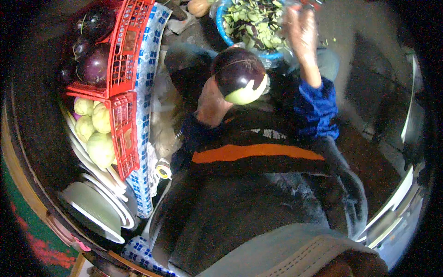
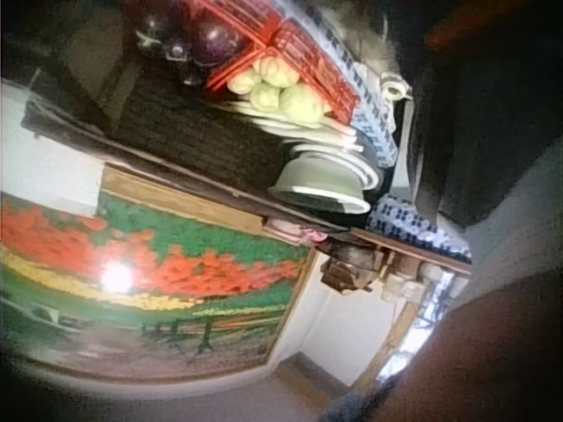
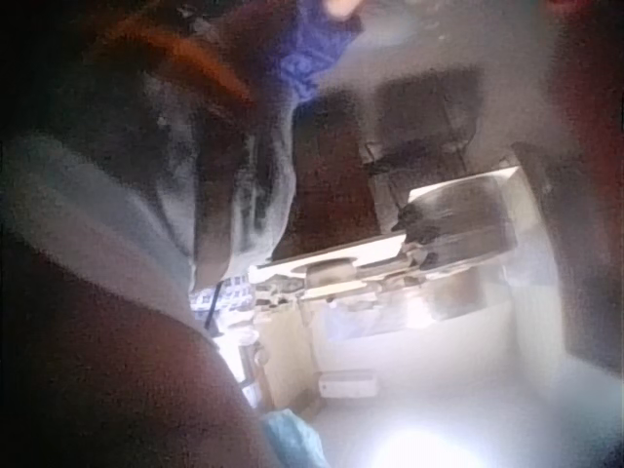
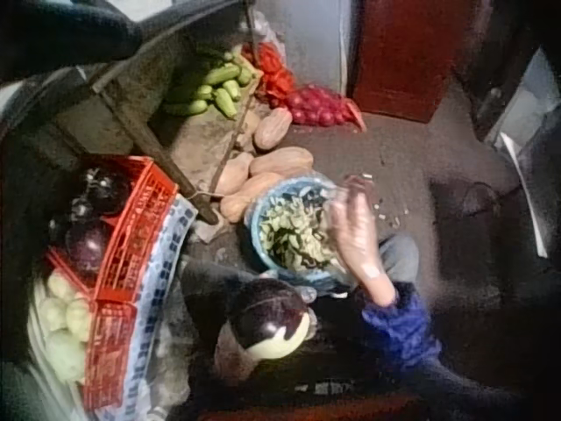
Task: The person sits on the floor and peels eggplants using a peeler, placing the peels into a blue bowl. They handle multiple eggplants one by one, rotating them to remove the skin.
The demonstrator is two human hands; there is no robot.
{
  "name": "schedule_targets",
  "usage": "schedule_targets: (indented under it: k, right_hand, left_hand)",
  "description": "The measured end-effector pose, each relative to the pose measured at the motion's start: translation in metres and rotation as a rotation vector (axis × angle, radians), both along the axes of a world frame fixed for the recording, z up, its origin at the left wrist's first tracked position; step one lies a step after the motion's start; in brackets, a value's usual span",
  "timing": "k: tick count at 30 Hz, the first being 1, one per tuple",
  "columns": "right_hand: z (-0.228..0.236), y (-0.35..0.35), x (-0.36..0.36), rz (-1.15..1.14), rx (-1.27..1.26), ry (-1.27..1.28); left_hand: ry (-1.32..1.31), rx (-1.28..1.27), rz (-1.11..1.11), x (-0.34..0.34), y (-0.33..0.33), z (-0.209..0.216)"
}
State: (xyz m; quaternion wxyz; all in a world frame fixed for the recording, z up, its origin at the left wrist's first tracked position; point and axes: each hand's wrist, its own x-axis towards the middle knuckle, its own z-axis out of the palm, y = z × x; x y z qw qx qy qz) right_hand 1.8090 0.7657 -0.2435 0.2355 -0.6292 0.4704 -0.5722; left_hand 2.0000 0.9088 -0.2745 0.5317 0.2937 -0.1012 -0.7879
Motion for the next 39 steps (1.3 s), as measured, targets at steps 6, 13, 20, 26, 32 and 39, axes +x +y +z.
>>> schedule_targets:
  k: [6, 13, 20, 26, 32, 39]
  right_hand:
    - [0.039, 0.054, 0.007, 0.568, 0.513, -0.743]
    - [0.038, 0.061, 0.008, 0.565, 0.691, -0.665]
    - [0.005, 0.006, -0.002, 0.016, 0.358, 0.013]
    - [0.047, 0.054, 0.008, 0.779, 0.628, -0.816]
    - [0.0, 0.035, -0.001, 0.791, 0.653, -0.596]
    - [-0.036, 0.014, -0.025, 0.052, 0.343, -0.132]
  left_hand:
    - [0.045, 0.068, 0.092, -0.007, -0.005, -0.006]
    - [-0.396, -0.172, -0.134, 0.006, 0.004, 0.004]
    - [-0.646, -0.227, -0.131, 0.021, 0.005, 0.0]
    - [-0.299, 0.004, -0.066, 0.007, 0.0, 0.003]
    - [-0.386, -0.061, -0.065, 0.003, 0.003, 0.013]
    - [-0.325, -0.377, -0.122, 0.016, 0.014, 0.007]
